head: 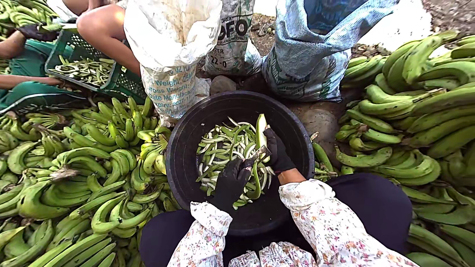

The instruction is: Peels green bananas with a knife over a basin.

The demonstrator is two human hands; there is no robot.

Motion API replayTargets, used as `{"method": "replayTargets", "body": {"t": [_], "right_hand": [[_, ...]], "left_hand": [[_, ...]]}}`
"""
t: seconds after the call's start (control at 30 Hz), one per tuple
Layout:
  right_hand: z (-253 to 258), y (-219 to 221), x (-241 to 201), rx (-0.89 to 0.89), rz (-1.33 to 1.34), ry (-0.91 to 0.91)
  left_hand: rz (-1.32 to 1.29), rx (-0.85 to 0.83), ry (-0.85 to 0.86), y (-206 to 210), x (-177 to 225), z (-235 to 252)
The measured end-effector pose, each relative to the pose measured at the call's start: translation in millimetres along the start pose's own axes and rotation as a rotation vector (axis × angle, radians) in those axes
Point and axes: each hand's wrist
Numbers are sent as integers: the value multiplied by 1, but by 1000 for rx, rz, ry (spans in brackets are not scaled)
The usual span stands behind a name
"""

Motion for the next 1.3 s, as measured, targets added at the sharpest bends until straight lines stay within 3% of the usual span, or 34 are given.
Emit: {"method": "replayTargets", "body": {"t": [0.13,0.27,0.43,0.57,0.67,0.77,0.83,0.93,1.0,1.17,1.23,1.3], "right_hand": [[-26,19,6,-310,396,155],[-52,15,16,-475,-14,177],[-20,18,15,-34,147,53],[-2,20,-1,296,-107,-13],[-3,29,-9,370,-246,-31],[-11,35,-2,190,-153,4],[-22,36,3,-73,-6,65],[-39,25,2,-516,-264,139],[-41,21,4,-603,-324,163],[-14,20,21,-80,3,122],[-7,15,13,-6,-116,117],[-2,19,7,91,-29,146]], "left_hand": [[211,228,-24,-7,-13,21],[217,288,-182,-31,-18,35],[164,182,-34,0,-7,16],[177,155,-14,11,5,6],[203,252,12,15,-1,10],[185,255,-24,8,-6,20],[154,232,-82,-5,-12,30],[103,245,-165,-25,-21,40],[101,246,-201,-30,-22,40],[188,243,37,-1,-11,22],[278,318,159,14,-10,15],[336,413,236,22,-12,12]]}}
Point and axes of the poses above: each hand's wrist, its own z-axis towards the middle knuckle, its own y-axis out of the palm, x = y × z, and after that the axes turned 6 degrees about -x, right-handed
